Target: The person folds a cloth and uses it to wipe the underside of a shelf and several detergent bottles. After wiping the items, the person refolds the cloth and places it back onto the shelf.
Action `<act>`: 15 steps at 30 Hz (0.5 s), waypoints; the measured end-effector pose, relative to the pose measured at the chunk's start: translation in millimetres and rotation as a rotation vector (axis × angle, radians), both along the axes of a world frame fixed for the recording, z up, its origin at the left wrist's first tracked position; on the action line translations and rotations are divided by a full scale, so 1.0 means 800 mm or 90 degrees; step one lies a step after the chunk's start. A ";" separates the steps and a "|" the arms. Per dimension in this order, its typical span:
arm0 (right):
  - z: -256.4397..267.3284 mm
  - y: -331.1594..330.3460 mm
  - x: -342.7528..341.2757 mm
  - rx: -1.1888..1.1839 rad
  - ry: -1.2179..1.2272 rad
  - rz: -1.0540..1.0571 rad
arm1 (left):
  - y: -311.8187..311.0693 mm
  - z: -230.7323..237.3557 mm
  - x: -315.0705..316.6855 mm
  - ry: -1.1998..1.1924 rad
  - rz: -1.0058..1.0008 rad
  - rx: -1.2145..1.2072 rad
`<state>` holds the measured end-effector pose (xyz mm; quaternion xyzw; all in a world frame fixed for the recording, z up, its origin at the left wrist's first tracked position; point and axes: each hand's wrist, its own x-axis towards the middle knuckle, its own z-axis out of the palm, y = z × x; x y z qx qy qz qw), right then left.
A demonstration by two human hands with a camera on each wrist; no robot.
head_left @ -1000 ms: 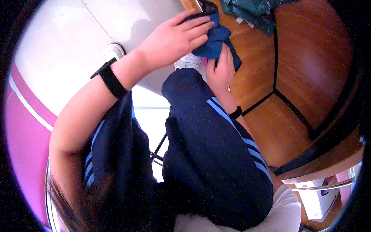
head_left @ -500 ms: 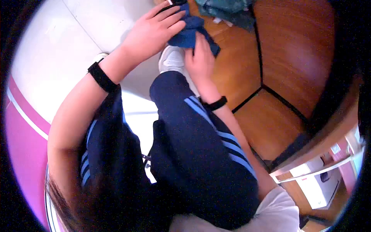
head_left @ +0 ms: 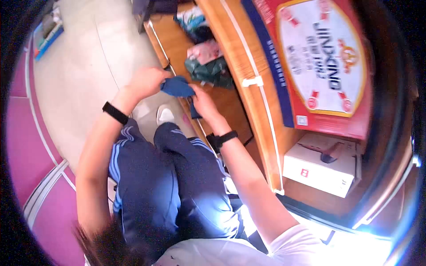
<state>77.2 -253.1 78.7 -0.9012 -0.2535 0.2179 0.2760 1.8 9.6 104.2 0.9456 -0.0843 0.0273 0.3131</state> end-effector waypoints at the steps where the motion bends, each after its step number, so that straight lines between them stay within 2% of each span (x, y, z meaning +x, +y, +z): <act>1: 0.030 0.009 -0.001 0.012 -0.041 0.051 | 0.008 0.017 -0.005 -0.009 0.027 0.010; 3: 0.106 0.037 -0.021 -0.009 -0.063 0.129 | 0.017 0.067 -0.034 -0.055 0.082 0.005; 5: 0.153 0.050 -0.041 0.075 -0.107 0.195 | 0.033 0.112 -0.069 -0.118 0.125 -0.003; 6: 0.200 0.069 -0.059 0.085 -0.131 0.215 | 0.044 0.131 -0.079 -0.172 0.128 0.015; 7: 0.213 0.073 -0.059 0.129 -0.156 0.235 | 0.045 0.153 -0.089 -0.204 0.157 0.005; 8: 0.259 0.081 -0.078 0.101 -0.124 0.223 | 0.043 0.178 -0.107 -0.237 0.186 0.000; 9: 0.265 0.084 -0.073 0.160 -0.215 0.268 | 0.042 0.209 -0.125 -0.259 0.220 -0.001; 10: 0.287 0.087 -0.069 0.112 -0.299 0.317 | 0.036 0.238 -0.142 -0.278 0.248 -0.007; 11: 0.334 0.091 -0.100 0.202 -0.278 0.295 | 0.030 0.261 -0.158 -0.339 0.281 -0.015; 12: 0.344 0.089 -0.101 0.232 -0.337 0.287 | 0.023 0.283 -0.174 -0.400 0.301 -0.025; 15: 0.412 0.074 -0.139 0.304 -0.319 0.240 | -0.016 0.353 -0.215 -0.460 0.356 -0.094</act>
